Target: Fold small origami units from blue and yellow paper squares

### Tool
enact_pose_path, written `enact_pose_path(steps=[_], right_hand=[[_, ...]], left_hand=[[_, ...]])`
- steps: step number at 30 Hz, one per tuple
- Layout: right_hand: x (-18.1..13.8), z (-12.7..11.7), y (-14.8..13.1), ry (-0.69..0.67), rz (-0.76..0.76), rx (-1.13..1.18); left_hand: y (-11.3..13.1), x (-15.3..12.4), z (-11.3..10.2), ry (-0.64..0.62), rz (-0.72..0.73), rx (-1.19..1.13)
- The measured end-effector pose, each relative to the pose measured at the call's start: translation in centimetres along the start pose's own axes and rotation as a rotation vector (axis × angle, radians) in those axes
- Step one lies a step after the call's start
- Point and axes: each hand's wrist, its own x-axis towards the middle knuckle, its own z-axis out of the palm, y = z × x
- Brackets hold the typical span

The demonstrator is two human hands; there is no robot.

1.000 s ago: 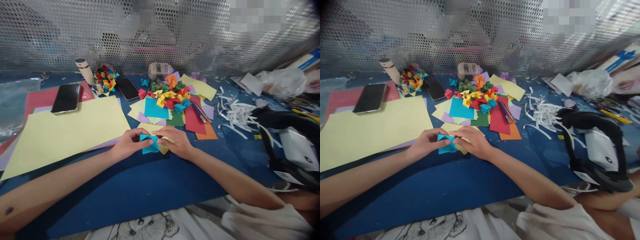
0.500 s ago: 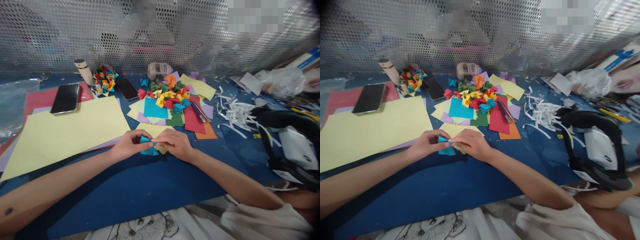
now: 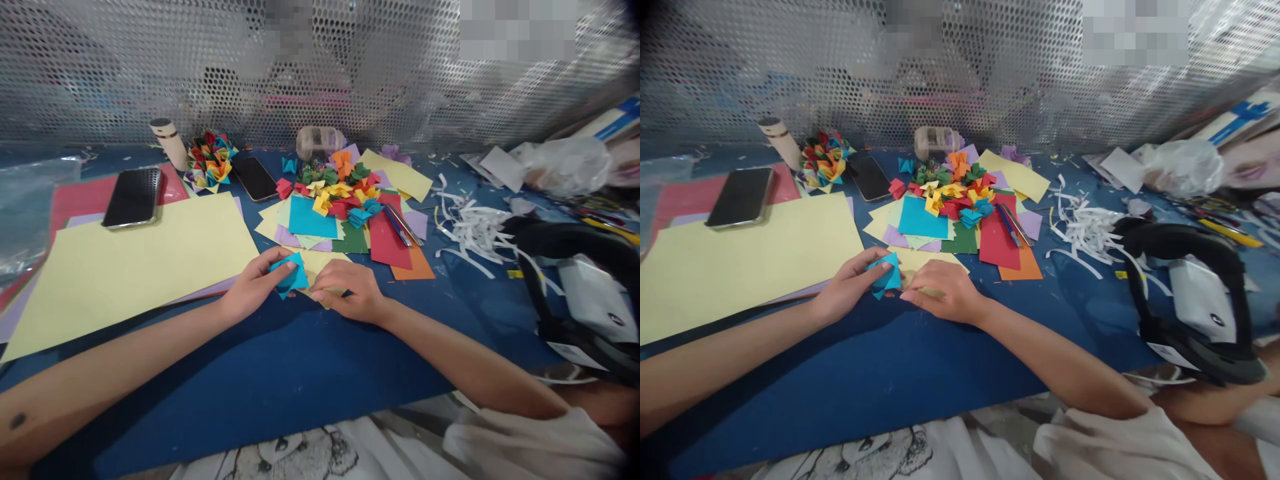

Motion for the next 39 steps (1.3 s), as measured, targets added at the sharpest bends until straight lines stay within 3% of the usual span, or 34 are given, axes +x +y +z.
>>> enact_pose_path(steps=[2, 5, 7, 12, 23, 27, 31, 35, 39], right_hand=[[0.03, -0.12, -0.21, -0.037, 0.079, 0.051], [0.12, -0.38, -0.38, 0.046, 0.276, 0.072], [0.23, -0.45, -0.28, 0.086, 0.322, 0.104], [0.35, -0.18, 0.16, -0.025, 0.192, 0.165], [0.18, 0.05, -0.32, 0.03, 0.09, 0.129], [0.27, 0.02, -0.4, 0.073, 0.093, 0.101], [0.29, -0.2, -0.51, 0.193, 0.145, 0.025], [0.2, -0.17, -0.48, 0.268, 0.26, -0.025], [-0.03, 0.24, -0.24, 0.243, 0.411, 0.068]], left_hand=[[0.01, 0.0, -0.06, -0.025, -0.004, 0.036], [0.13, -0.02, -0.14, -0.055, -0.012, 0.1], [0.25, -0.06, -0.17, -0.079, -0.004, 0.169], [0.28, -0.26, -0.3, -0.113, 0.014, 0.286], [-0.22, -0.31, -0.54, -0.18, 0.015, 0.373], [0.06, -0.37, -0.16, -0.152, 0.043, 0.275], [0.18, -0.25, -0.13, -0.089, 0.077, 0.028], [0.03, 0.04, -0.4, -0.009, -0.019, -0.122], [-0.28, 0.29, -0.51, 0.069, -0.031, -0.144]])
